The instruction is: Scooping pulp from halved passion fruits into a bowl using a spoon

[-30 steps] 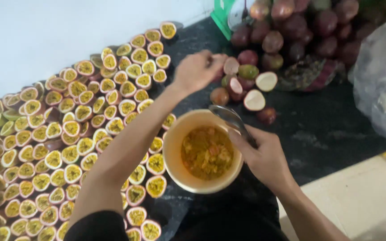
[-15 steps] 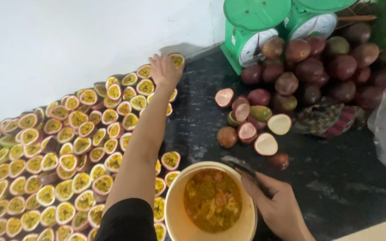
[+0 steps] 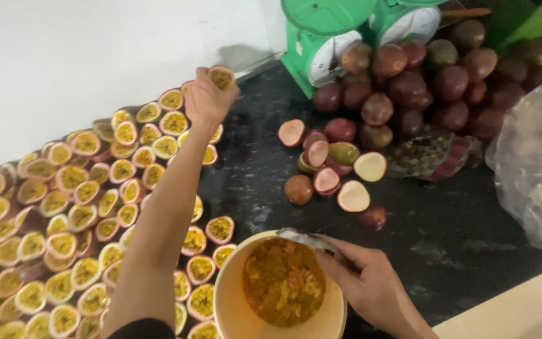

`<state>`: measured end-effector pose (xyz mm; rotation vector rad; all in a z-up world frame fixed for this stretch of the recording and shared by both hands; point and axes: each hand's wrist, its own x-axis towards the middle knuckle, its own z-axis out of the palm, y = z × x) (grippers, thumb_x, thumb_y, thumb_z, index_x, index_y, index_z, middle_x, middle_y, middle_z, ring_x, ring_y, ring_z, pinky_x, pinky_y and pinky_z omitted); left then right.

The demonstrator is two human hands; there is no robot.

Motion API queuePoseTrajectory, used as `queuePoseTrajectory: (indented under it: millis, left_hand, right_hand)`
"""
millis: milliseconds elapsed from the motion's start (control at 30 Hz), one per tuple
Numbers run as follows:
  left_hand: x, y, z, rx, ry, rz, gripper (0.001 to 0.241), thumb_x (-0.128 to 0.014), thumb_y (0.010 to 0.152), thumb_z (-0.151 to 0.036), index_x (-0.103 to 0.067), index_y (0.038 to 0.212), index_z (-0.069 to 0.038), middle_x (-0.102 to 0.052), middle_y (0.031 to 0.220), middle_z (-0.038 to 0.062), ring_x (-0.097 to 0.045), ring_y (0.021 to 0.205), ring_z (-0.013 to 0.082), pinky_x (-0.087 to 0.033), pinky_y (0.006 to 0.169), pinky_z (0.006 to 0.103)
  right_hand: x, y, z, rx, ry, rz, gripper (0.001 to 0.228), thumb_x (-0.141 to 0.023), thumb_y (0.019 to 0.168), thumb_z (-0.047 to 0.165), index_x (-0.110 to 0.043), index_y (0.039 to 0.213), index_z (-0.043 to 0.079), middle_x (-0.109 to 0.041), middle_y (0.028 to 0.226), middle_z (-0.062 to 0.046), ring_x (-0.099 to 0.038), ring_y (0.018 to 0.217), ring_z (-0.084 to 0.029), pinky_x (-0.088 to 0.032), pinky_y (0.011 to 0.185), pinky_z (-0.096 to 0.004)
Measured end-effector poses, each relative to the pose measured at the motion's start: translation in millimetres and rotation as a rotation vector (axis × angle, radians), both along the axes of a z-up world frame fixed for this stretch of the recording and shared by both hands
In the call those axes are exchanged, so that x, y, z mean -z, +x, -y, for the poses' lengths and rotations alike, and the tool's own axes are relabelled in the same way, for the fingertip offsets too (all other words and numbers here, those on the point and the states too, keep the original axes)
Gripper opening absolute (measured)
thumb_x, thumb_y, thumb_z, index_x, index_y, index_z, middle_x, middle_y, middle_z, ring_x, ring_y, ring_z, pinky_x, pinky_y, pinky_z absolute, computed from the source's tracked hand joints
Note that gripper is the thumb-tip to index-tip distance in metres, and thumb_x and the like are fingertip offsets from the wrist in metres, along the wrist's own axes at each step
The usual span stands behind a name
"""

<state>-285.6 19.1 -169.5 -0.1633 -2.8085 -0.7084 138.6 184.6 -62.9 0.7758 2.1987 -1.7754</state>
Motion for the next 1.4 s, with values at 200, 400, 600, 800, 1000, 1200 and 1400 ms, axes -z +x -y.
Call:
queuePoseTrajectory:
  millis: [200, 400, 600, 800, 1000, 1200, 1400]
  left_hand:
    - [-100.4, 145.0, 29.0, 0.139, 1.013, 0.374, 0.076, -0.088, 0.073, -0.019, -0.052, 0.139, -0.005, -0.067, 0.105, 0.012, -0.071, 0.055, 0.0148, -0.054, 0.038, 0.0233]
    - [-135.7, 237.9, 66.5, 0.162, 1.684, 0.752, 0.051, -0.084, 0.075, -0.006, -0.041, 0.1, -0.017, -0.067, 0.089, 0.014, -0.067, 0.083, 0.0134, -0.033, 0.048, 0.0209]
    - [-128.7, 290.8, 89.5, 0.318, 1.92, 0.754, 0.063, -0.044, 0.105, -0.046, -0.055, 0.137, 0.007, -0.071, 0.111, 0.03, -0.074, 0.082, 0.0312, -0.063, 0.068, 0.0303]
    - [-154.6, 323.6, 80.9, 0.294, 2.135, 0.749, 0.047, -0.059, 0.102, -0.045, -0.066, 0.109, 0.001, -0.074, 0.098, 0.015, -0.059, 0.048, 0.0134, -0.045, 0.036, 0.0218]
    - [-134.9, 348.6, 57.2, 0.368, 1.87, 0.66, 0.094, -0.029, 0.095, -0.083, -0.063, 0.098, 0.005, -0.062, 0.063, 0.029, -0.044, 0.025, 0.0191, -0.027, 0.023, 0.022]
    - [-104.3, 337.2, 46.1, 0.267, 1.78, 0.659, 0.051, -0.052, 0.099, -0.05, -0.071, 0.102, -0.003, -0.065, 0.065, 0.02, -0.062, 0.041, 0.0213, -0.046, 0.028, 0.0236]
    - [-149.2, 358.3, 41.9, -0.037, 1.743, 0.678, 0.034, -0.068, 0.086, -0.031, -0.071, 0.083, 0.003, -0.046, 0.053, 0.022, -0.049, 0.038, 0.0262, -0.036, 0.027, 0.0253]
  right_hand:
    - [-32.0, 6.9, 10.3, -0.02, -0.003, -0.078, 0.037, -0.073, 0.087, 0.02, -0.085, 0.12, 0.009, -0.084, 0.108, 0.007, -0.065, 0.096, -0.002, -0.055, 0.087, -0.023]
    - [-18.2, 34.7, 18.2, -0.123, 0.104, -0.235, 0.03, -0.072, 0.091, 0.024, -0.086, 0.113, 0.01, -0.049, 0.07, 0.006, -0.041, 0.063, -0.006, -0.036, 0.055, -0.023]
    - [-31.0, 49.8, 28.5, -0.12, 0.037, -0.332, 0.03, -0.07, 0.093, 0.016, -0.083, 0.116, 0.003, -0.069, 0.089, 0.006, -0.056, 0.082, -0.005, -0.05, 0.073, -0.022]
    - [-51.6, 57.7, 42.6, -0.129, 0.046, -0.389, 0.037, -0.066, 0.095, 0.022, -0.079, 0.122, 0.0, -0.071, 0.101, 0.004, -0.058, 0.092, -0.005, -0.053, 0.08, -0.024]
    - [-95.4, 47.6, 69.7, -0.079, 0.303, -0.714, 0.032, -0.055, 0.105, 0.014, -0.069, 0.13, 0.002, -0.075, 0.116, -0.021, -0.066, 0.118, -0.029, -0.051, 0.1, -0.047]
    - [-85.3, 35.5, 76.8, -0.052, 0.454, -0.996, 0.025, -0.067, 0.101, 0.007, -0.075, 0.125, 0.006, -0.077, 0.11, -0.013, -0.07, 0.112, -0.031, -0.057, 0.092, -0.04]
    - [-98.1, 38.4, 77.7, -0.117, 0.516, -0.909, 0.024, -0.071, 0.1, 0.017, -0.076, 0.123, 0.014, -0.078, 0.11, -0.009, -0.071, 0.108, -0.031, -0.057, 0.089, -0.043]
